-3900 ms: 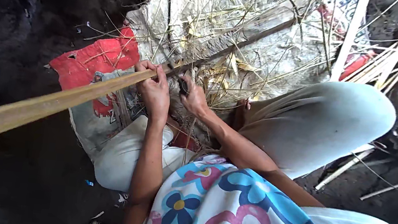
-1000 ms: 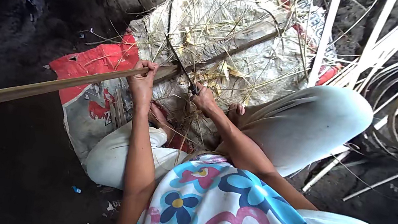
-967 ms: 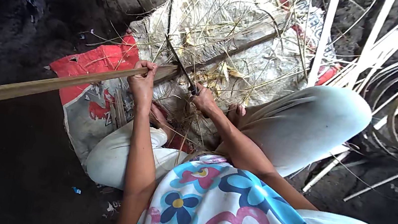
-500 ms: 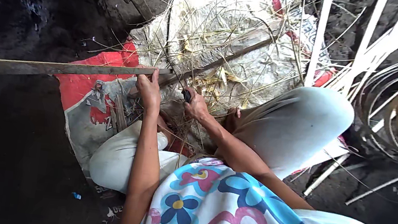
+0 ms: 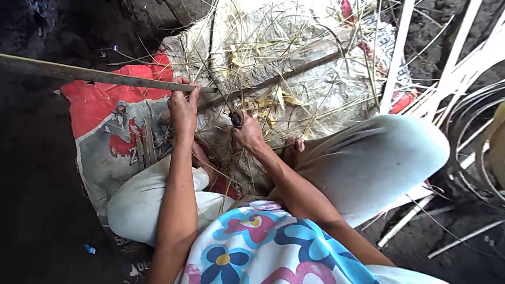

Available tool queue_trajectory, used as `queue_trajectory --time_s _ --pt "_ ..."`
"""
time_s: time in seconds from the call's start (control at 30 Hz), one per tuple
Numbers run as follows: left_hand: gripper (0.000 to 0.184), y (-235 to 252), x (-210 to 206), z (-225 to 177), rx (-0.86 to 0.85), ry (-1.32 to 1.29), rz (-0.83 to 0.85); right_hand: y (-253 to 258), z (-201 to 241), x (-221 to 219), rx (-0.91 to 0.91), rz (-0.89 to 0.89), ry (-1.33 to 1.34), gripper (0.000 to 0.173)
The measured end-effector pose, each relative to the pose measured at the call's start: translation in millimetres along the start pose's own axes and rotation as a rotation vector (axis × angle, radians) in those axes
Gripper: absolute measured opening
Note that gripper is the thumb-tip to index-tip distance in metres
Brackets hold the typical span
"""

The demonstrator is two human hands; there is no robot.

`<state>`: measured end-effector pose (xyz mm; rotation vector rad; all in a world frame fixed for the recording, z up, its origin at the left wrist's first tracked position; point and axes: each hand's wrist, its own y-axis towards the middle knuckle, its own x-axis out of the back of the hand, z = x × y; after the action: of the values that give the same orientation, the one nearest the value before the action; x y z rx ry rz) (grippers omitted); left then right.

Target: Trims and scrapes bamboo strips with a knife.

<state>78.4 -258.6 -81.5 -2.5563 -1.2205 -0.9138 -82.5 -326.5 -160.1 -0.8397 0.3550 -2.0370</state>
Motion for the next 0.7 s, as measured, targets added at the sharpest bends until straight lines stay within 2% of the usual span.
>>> queue_trajectory --time_s 0.07,0.4,0.47,0.53,0.6,0.67,0.7 --pt "0.029 -2.5 1.0 1.9 0.001 0.004 0.009 8.0 -4.2 0.7 -0.029 0.06 -0.024 0.05" --pt "0.021 4.3 2.8 3.6 -0.079 -0.043 0.034 15.3 -13.1 3.5 -0.033 0.036 0.05 0.043" --pt "0.023 0.2 6.5 2.1 -0.044 -0.011 0.063 8.9 -29.1 -11.9 -0.028 -0.022 0.106 0.043" --pt "0.032 -19.7 16.4 4.5 0.032 0.087 0.132 1.6 -40.7 -28.0 -0.076 0.037 0.084 0.05" --pt "0.035 -10.0 3.0 21.2 0.039 0.103 0.074 13.5 -42.1 -24.6 -0.092 0.076 0.029 0.058" --pt "0.04 11.4 -10.8 10.0 -0.032 -0.075 -0.045 21.5 -40.5 -22.0 -0.085 0.058 0.019 0.057" --pt "0.045 19.1 -13.1 -3.2 -0.127 -0.213 -0.142 25.1 -42.7 -25.2 -0.083 0.06 0.028 0.056"
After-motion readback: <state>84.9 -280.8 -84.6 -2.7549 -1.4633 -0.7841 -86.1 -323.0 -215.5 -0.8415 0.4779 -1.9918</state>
